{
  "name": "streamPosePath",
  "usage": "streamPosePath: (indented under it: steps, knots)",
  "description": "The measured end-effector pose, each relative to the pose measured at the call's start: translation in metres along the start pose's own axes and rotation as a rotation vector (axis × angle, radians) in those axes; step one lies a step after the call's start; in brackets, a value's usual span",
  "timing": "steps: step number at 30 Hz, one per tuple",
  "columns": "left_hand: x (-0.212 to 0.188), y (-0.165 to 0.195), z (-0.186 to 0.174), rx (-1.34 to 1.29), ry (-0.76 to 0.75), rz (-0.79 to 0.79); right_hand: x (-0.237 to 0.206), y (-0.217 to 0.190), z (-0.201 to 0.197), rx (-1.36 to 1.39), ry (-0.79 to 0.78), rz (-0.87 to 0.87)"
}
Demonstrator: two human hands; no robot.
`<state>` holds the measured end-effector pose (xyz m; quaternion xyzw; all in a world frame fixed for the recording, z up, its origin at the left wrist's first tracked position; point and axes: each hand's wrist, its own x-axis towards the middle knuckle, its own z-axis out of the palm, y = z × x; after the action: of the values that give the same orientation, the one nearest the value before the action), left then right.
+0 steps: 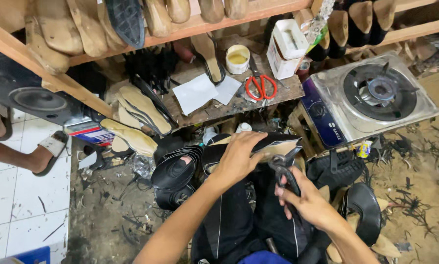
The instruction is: The person trims a wooden shoe last with scissors, then inserts it into a black shoe. They repeatedly tap the shoe's edge with a hammer to secure the upper around the last. The person rotates the shoe and continues hammering along the perimeter.
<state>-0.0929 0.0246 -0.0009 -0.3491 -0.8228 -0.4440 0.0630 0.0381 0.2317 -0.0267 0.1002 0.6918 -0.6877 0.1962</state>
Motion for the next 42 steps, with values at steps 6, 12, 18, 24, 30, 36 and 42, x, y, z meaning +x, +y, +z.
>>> streamPosePath:
  steps: [6,12,18,24,30,36,42]
  knots:
    - [-0.004,-0.002,-0.003,-0.139,-0.102,-0.15,0.026,-0.016,0.001,0.081,0.019,-0.084]
    - [-0.023,0.011,0.008,0.05,0.039,0.046,0.004,-0.026,-0.004,0.12,-0.026,0.1]
    - [-0.044,0.034,0.02,0.182,0.052,0.175,-0.037,-0.051,-0.001,-0.673,0.085,-0.097]
    - [-0.017,0.014,0.016,-0.006,0.045,0.057,-0.008,-0.045,0.014,-0.671,0.313,-0.299]
    - [0.002,0.011,0.012,-0.104,-0.056,-0.129,0.011,-0.018,0.008,-0.708,0.336,-0.2]
    - [0.038,-0.005,0.022,-0.16,-0.328,-0.464,0.012,-0.014,0.001,-0.688,0.304,-0.314]
    - [0.031,-0.006,0.025,-0.023,-0.254,-0.072,0.003,-0.02,-0.017,-0.75,0.222,-0.278]
